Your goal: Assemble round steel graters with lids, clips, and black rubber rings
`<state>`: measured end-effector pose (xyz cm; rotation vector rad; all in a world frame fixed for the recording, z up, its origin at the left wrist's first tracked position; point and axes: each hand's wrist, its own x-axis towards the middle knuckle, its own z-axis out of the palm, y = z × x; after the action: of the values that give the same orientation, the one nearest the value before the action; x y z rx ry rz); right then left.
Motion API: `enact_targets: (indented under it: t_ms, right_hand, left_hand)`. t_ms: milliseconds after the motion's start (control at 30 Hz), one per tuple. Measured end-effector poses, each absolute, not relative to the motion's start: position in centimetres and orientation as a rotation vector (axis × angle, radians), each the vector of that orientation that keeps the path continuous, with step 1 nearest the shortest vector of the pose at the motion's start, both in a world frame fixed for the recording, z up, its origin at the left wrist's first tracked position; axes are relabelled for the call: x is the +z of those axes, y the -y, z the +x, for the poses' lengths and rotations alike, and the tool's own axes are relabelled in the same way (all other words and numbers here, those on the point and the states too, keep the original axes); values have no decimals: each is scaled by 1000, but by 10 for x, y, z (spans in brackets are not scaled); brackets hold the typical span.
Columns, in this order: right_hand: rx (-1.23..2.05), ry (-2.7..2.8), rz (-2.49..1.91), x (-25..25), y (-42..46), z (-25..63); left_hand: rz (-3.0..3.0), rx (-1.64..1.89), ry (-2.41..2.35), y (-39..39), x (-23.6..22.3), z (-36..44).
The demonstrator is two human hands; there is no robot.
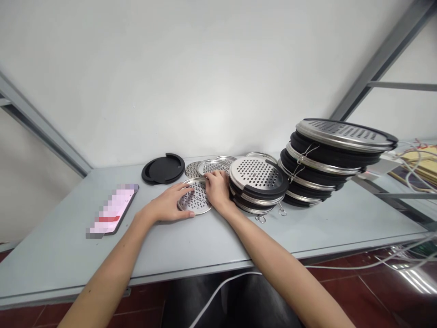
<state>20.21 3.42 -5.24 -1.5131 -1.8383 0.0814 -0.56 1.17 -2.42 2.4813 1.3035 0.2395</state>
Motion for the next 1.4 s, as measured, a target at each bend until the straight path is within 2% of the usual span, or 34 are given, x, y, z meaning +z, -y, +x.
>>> enact_targets:
  t_ms: [300,500,600,700,800,933,1200,1400]
  right_hand:
    - [85,1853,-1255,-51,-34,200]
    - [126,1703,-1091,-30,-20,198]
    - [317,1489,-987,-19,-16,197]
    - [661,1331,-824,-16,-19,195]
    - [869,1231,-711,-18,-23,193]
    - [930,1195,-708,-22,-24,191]
    - [1136,974,-619,-28,-26,184]
    - [1349,718,-571,-27,-27,186]
  left_hand:
    - [2491,298,-1292,-11,-23,-5]
    - [2434,858,-1444,-17,-23,0]
    - [2338,1097,-1595,-19,-24,0]
    - [2330,1216,-1645,-17,-21,0]
    - [2361,1255,-1624,-12,-18,3]
    - [2429,1266,-1591,-7,-17,5]
    - [2953,1347,-1532,-9,-15,6]
    - [2942,1218,-1714,-2,-15,22]
